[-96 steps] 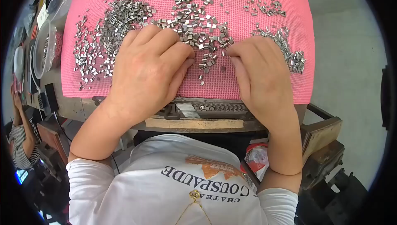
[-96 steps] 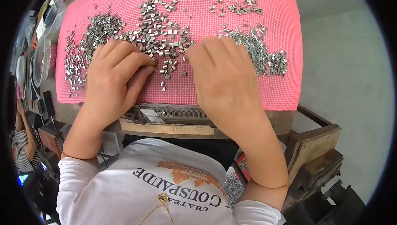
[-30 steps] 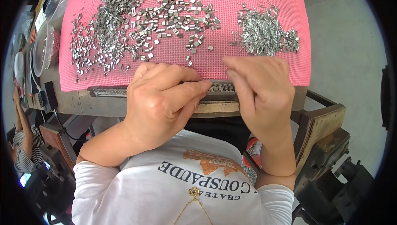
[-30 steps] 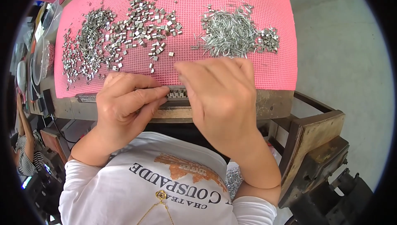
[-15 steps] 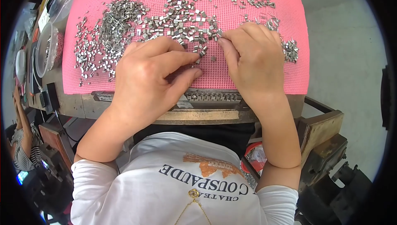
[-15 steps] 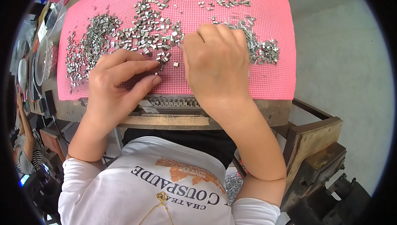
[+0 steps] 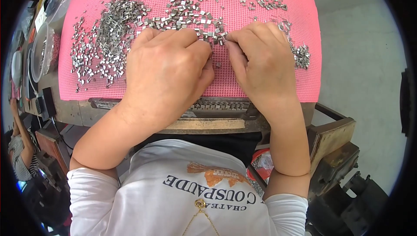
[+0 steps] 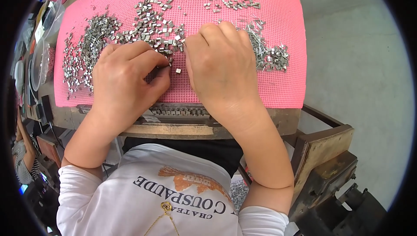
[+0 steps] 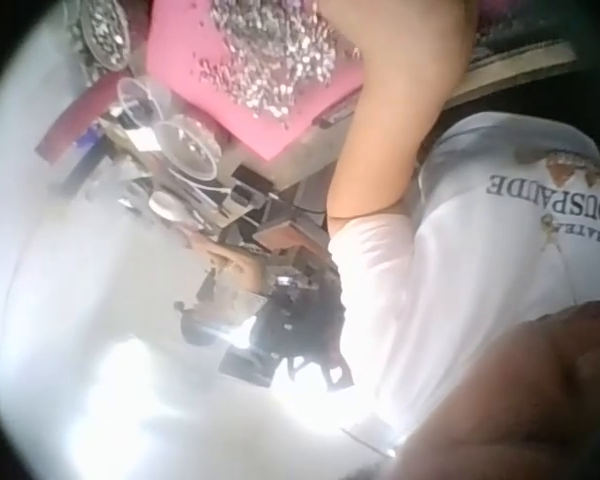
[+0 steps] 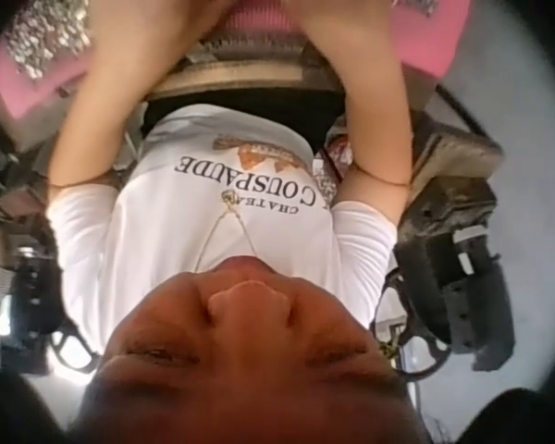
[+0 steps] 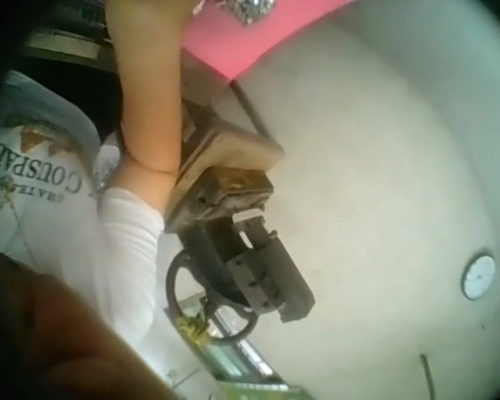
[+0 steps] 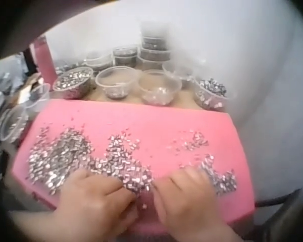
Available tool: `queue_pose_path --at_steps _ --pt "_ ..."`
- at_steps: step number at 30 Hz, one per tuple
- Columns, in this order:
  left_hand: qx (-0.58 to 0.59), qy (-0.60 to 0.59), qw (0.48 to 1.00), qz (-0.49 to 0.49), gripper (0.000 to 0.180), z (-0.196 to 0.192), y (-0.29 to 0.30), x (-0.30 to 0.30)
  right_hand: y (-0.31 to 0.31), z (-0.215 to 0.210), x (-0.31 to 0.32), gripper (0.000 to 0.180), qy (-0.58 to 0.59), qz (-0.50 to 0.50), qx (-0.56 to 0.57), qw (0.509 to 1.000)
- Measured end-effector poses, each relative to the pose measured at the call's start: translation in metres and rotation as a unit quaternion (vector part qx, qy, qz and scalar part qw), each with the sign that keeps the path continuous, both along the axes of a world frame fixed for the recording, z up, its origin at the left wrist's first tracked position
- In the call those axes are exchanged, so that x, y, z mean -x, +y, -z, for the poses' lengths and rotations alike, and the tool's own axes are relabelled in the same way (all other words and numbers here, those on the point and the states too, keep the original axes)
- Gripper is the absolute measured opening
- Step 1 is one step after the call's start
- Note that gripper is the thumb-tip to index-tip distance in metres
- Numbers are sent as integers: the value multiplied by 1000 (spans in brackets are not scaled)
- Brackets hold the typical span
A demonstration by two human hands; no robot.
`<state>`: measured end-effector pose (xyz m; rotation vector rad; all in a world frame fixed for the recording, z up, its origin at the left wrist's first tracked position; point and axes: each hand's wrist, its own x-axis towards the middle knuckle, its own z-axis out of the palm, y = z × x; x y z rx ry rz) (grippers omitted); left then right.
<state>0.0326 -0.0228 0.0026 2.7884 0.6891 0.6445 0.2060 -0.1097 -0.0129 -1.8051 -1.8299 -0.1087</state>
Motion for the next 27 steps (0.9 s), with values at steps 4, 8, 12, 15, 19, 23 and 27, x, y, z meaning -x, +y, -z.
queue_pose_path --at_steps 4,8,12,15,19,23,27 --pt "-2 -32 999 24 10 -1 2 5 0 2 -1 12 2 5 -3 1000" --pt "36 -30 997 63 10 -6 1 19 -2 3 -3 13 24 -17 -12 999" --pt "91 14 992 88 18 -8 2 23 -4 1 -1 14 -1 -11 -1 1000" --pt "83 24 993 80 18 -11 0 23 -4 2 0 15 1 -19 -29 999" --pt "77 28 993 87 18 -12 0 21 -1 -3 -1 13 -28 -15 13 999" --pt "75 48 992 88 19 -12 0 21 7 -7 -2 11 -58 -24 32 998" --pt "64 -25 995 75 14 -9 -3 24 6 -5 3 10 -68 -17 -8 998"
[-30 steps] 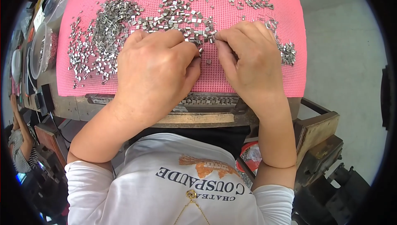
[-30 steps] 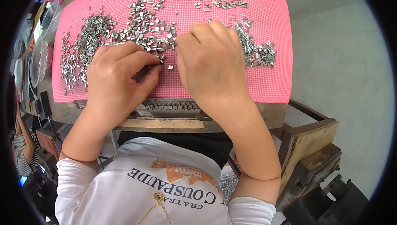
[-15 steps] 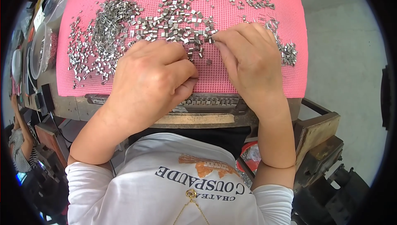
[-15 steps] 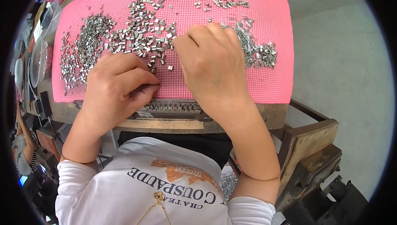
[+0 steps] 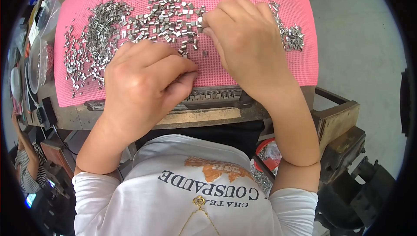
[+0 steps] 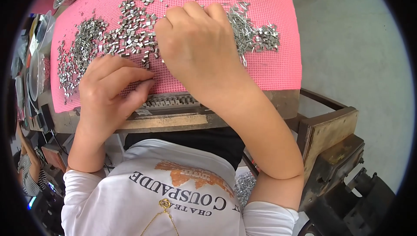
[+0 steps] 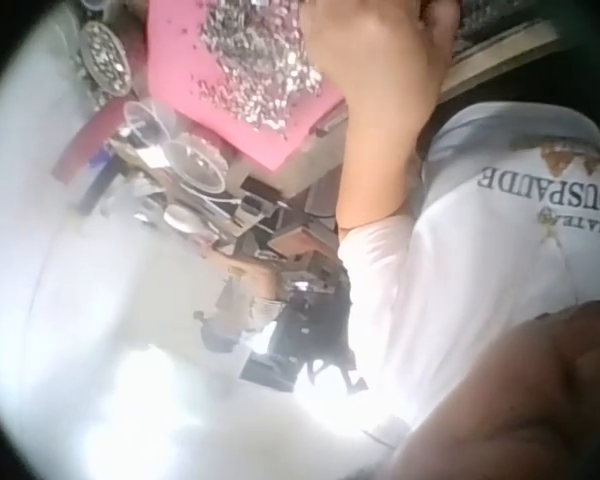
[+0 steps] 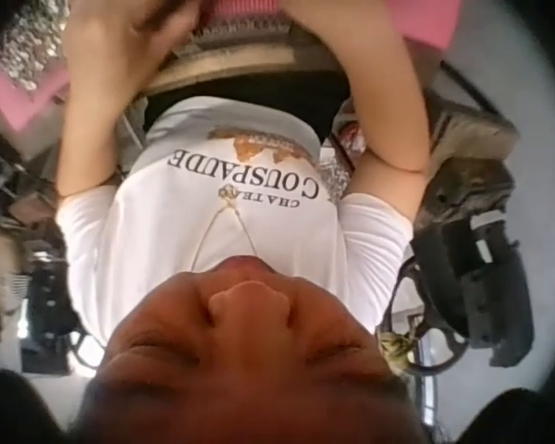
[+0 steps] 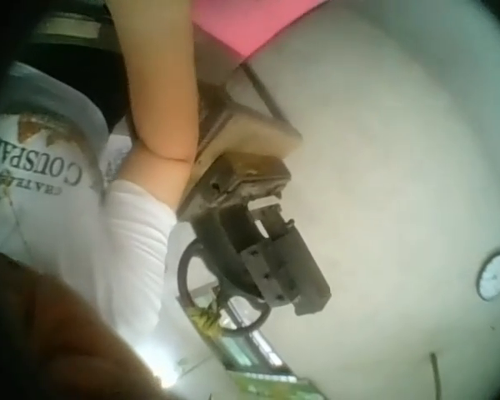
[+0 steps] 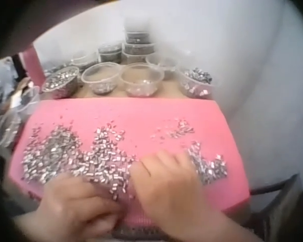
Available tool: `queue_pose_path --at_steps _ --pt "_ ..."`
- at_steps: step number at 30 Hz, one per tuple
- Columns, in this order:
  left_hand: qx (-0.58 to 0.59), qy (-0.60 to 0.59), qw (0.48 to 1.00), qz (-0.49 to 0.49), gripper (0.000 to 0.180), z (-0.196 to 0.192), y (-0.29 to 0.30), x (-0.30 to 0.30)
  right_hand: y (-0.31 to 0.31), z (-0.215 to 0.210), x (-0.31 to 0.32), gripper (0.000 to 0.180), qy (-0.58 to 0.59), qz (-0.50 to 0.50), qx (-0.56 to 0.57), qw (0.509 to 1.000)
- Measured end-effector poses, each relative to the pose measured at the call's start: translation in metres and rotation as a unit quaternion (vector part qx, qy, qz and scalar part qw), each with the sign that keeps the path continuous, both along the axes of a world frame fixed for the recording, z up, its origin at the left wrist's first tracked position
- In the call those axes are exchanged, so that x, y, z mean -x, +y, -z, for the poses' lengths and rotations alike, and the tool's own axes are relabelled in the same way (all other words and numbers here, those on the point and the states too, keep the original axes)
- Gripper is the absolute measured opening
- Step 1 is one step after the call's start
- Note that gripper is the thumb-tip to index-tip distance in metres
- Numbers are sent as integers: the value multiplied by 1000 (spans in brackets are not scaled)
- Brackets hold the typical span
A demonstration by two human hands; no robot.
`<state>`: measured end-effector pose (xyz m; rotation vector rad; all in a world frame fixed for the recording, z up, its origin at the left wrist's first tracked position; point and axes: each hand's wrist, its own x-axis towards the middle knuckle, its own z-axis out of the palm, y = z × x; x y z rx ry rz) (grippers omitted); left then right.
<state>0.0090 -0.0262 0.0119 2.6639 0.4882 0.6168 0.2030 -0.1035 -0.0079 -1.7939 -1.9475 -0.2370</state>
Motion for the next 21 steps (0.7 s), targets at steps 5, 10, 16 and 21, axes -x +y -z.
queue_pose_path --at_steps 5,10,16,21 --pt "49 -39 998 24 22 1 -14 4 -50 -14 6 8 181 8 23 983" --pt "54 -73 995 46 27 11 -39 -5 -91 -19 23 10 214 33 45 975" --pt "-17 -64 997 33 27 17 -45 -8 -92 -2 35 20 119 46 -20 992" --pt "-13 -63 998 25 26 18 -46 -8 -93 3 38 25 56 45 -37 997"
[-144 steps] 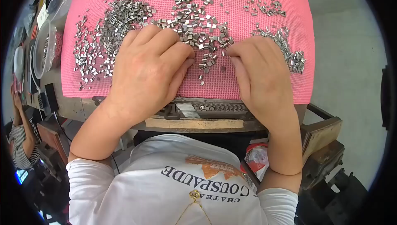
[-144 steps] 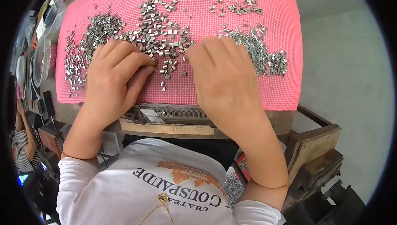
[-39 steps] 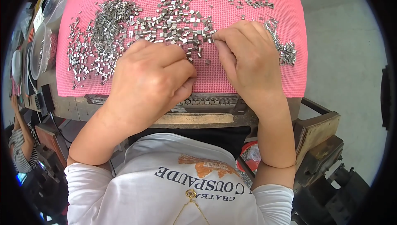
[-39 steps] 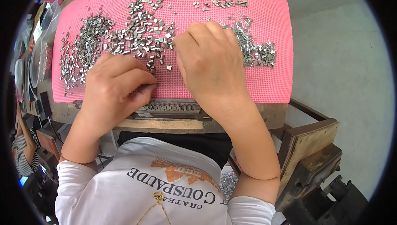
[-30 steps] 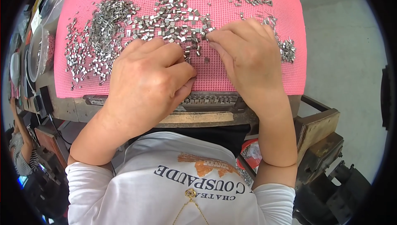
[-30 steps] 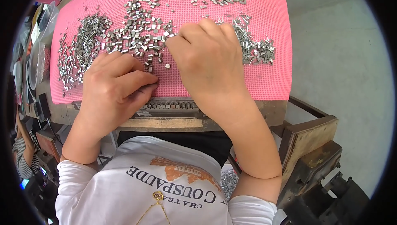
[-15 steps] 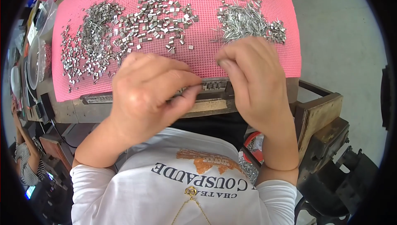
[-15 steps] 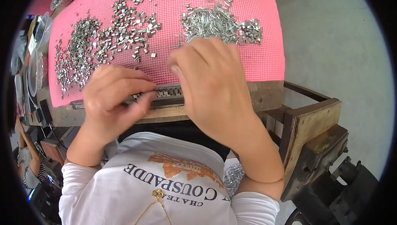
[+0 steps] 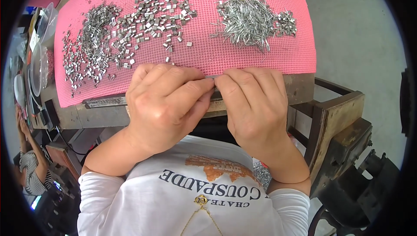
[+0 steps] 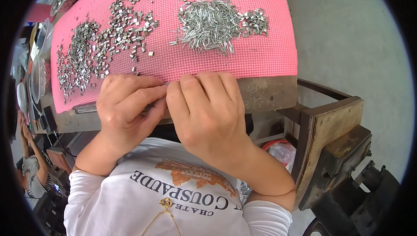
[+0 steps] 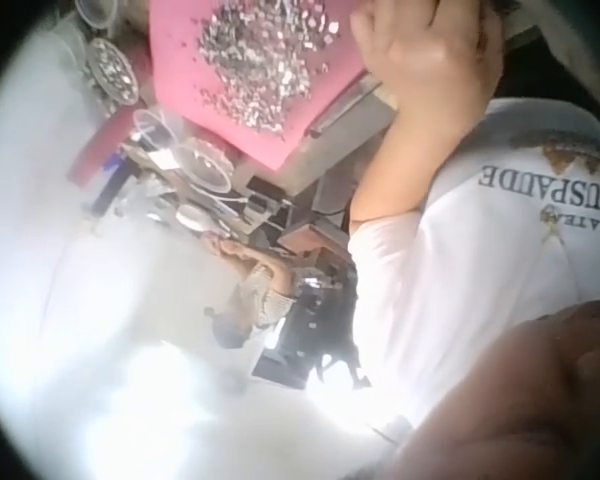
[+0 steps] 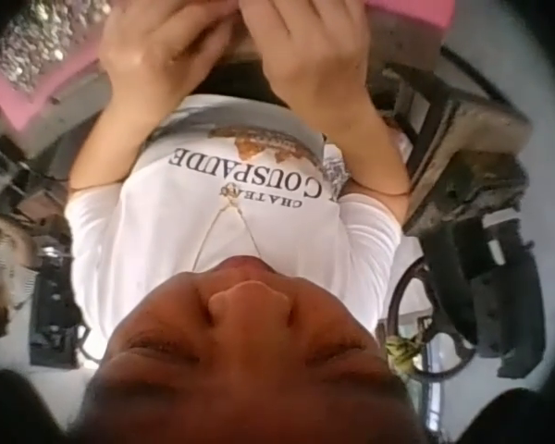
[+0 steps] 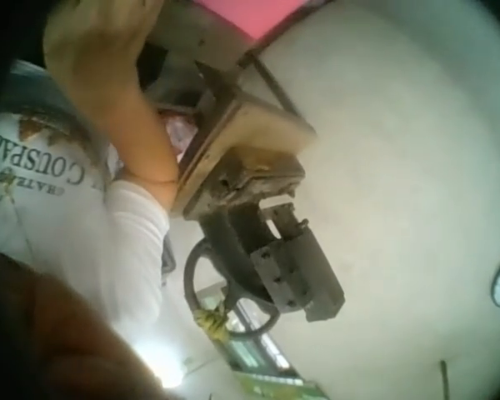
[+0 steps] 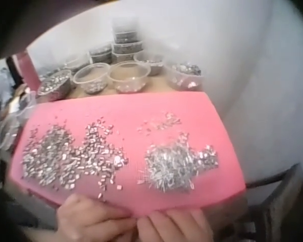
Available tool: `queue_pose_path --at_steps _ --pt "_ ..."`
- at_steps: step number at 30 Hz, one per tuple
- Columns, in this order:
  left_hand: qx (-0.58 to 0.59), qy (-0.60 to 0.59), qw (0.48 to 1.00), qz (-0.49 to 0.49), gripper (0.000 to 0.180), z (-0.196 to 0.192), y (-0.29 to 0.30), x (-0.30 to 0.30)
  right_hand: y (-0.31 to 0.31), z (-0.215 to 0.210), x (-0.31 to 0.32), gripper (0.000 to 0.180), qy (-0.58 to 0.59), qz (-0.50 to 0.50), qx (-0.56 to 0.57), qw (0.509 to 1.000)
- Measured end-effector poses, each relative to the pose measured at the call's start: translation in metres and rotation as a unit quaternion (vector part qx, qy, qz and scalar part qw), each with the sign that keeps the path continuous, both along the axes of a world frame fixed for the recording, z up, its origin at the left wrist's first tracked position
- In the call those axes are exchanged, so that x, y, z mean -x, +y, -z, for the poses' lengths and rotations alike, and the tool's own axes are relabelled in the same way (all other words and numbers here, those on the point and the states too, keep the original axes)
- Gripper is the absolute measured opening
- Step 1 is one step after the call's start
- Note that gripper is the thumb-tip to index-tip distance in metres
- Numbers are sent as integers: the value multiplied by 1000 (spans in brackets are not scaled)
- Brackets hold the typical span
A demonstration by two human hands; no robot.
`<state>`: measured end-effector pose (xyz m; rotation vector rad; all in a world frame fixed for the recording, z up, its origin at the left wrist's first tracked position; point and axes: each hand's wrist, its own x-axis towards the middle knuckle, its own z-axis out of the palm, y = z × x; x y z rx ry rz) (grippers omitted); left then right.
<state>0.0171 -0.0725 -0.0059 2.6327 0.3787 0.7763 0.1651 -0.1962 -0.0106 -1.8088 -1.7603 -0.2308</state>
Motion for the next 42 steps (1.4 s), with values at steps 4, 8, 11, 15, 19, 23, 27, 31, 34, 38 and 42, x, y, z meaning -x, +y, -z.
queue_pose_path --at_steps 4,8,11,15,19,23,27,31,34,38,42 --pt "53 17 998 -8 36 -7 -1 4 -3 -8 -2 25 27 -5 9 1000" --pt "88 -31 996 15 48 -7 8 18 -5 -15 -11 25 130 -9 50 990" --pt "82 -41 996 6 50 -9 16 47 -5 -14 -14 24 127 -15 49 991" --pt "57 -21 997 -47 47 -3 28 94 5 -17 -2 22 115 -49 29 992" --pt "27 9 994 -101 47 0 33 126 18 -13 10 21 89 -94 41 991" --pt "-3 30 991 -134 51 2 41 144 28 -12 15 23 36 -104 81 991" --pt "-50 50 986 -151 53 10 53 160 36 -12 20 26 -21 -91 112 989" --pt "-70 -13 994 -82 55 18 66 162 43 -8 26 10 -79 -89 78 990" --pt "-24 -85 996 -28 66 15 71 169 43 -9 26 10 -102 -83 98 987" --pt "9 -146 989 20 79 -6 51 169 35 -7 20 7 -37 -97 62 993" --pt "58 -194 977 66 75 -30 27 120 9 0 -1 11 37 -36 10 999"
